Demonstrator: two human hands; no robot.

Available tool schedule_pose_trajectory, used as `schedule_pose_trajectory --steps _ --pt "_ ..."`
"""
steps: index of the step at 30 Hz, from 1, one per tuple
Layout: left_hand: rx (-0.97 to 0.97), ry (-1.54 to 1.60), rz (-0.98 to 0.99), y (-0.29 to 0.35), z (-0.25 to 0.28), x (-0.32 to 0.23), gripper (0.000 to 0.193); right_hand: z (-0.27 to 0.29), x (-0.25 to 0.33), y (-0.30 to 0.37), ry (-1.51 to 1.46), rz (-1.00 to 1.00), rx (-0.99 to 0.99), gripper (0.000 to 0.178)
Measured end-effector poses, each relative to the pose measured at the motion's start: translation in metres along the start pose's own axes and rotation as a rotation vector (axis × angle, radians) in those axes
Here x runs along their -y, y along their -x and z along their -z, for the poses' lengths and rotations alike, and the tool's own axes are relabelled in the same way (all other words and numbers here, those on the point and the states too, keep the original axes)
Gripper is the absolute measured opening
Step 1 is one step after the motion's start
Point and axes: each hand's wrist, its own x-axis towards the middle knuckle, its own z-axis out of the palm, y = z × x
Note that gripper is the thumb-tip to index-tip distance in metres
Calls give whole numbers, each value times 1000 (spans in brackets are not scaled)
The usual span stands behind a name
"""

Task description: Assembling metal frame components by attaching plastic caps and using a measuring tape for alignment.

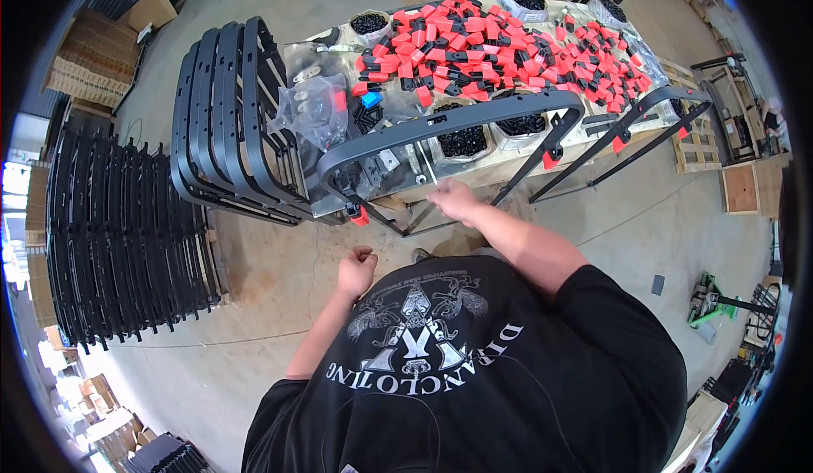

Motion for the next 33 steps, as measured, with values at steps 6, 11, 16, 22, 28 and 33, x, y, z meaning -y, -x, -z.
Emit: schedule_pose_trajectory --steps 6,11,16,22,28,33 --pt "-253 206 -253 -19 -1 -20 50 60 -73 50 251 94 -201 39" --pt "-369 -90 -254 -53 1 -86 49 164 -75 48 171 -24 -893 62" --pt "-561 -86 -191 -62 -25 -97 50 228 -33 29 226 82 -786 65" --pt "-613 109 -34 -62 -36 -101 47 242 -38 11 235 56 -610 59" --pt "-451 -349 -118 -55 -19 -110 31 266 -32 17 272 -16 -407 57" --pt "-278 -182 110 -72 -4 -81 15 267 -28 17 371 -39 -412 62"
